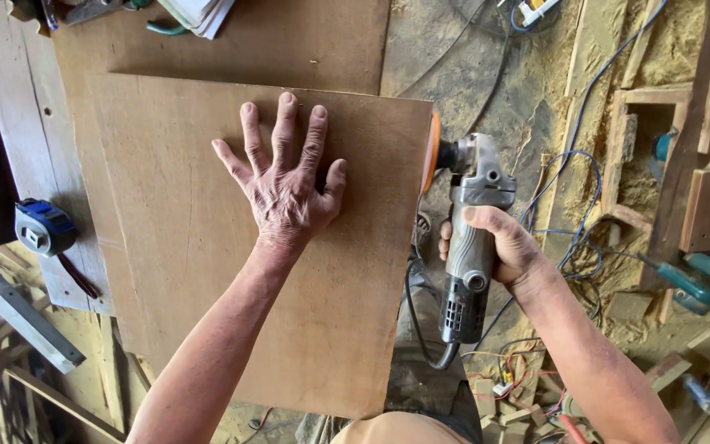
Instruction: Mark a wooden board and sand its edge using an angle grinder
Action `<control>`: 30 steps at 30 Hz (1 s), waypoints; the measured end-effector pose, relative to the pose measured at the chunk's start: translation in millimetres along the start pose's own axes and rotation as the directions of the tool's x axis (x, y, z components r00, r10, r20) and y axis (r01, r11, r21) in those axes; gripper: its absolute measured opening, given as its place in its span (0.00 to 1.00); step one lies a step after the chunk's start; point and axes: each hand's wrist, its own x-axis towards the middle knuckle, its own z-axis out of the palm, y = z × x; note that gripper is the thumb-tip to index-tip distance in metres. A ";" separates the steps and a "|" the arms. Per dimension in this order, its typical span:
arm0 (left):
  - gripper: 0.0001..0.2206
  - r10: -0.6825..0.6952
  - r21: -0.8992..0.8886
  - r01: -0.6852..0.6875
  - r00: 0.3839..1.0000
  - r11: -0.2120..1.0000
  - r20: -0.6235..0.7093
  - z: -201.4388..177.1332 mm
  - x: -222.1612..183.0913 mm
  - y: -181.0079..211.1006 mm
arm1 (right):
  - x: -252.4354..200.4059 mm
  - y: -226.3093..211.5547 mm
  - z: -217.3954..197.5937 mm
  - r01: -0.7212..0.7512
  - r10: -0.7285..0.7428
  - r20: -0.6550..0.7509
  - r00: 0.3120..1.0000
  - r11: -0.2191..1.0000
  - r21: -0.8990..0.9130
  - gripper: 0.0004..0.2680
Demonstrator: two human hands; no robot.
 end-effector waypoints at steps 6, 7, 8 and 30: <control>0.28 -0.025 -0.005 0.025 1.000 1.000 0.001 1.0 0.5 0.9 | -0.4 -30.7 12.9 0.080 -0.079 0.022 0.997 0.996 -0.038 0.16; 0.28 -0.031 -0.004 0.031 1.000 1.000 -0.003 1.4 1.3 0.3 | -0.6 -33.4 14.4 0.079 -0.078 0.026 0.997 0.996 -0.044 0.16; 0.28 -0.019 0.004 0.019 1.000 1.000 -0.011 1.5 0.8 0.2 | -1.6 -35.6 15.5 0.079 -0.077 0.038 0.996 0.996 -0.043 0.17; 0.30 -0.012 -0.017 0.013 0.998 1.000 0.068 -4.4 2.3 0.5 | -30.1 -10.9 22.7 0.091 -0.088 0.126 0.988 0.996 -0.021 0.18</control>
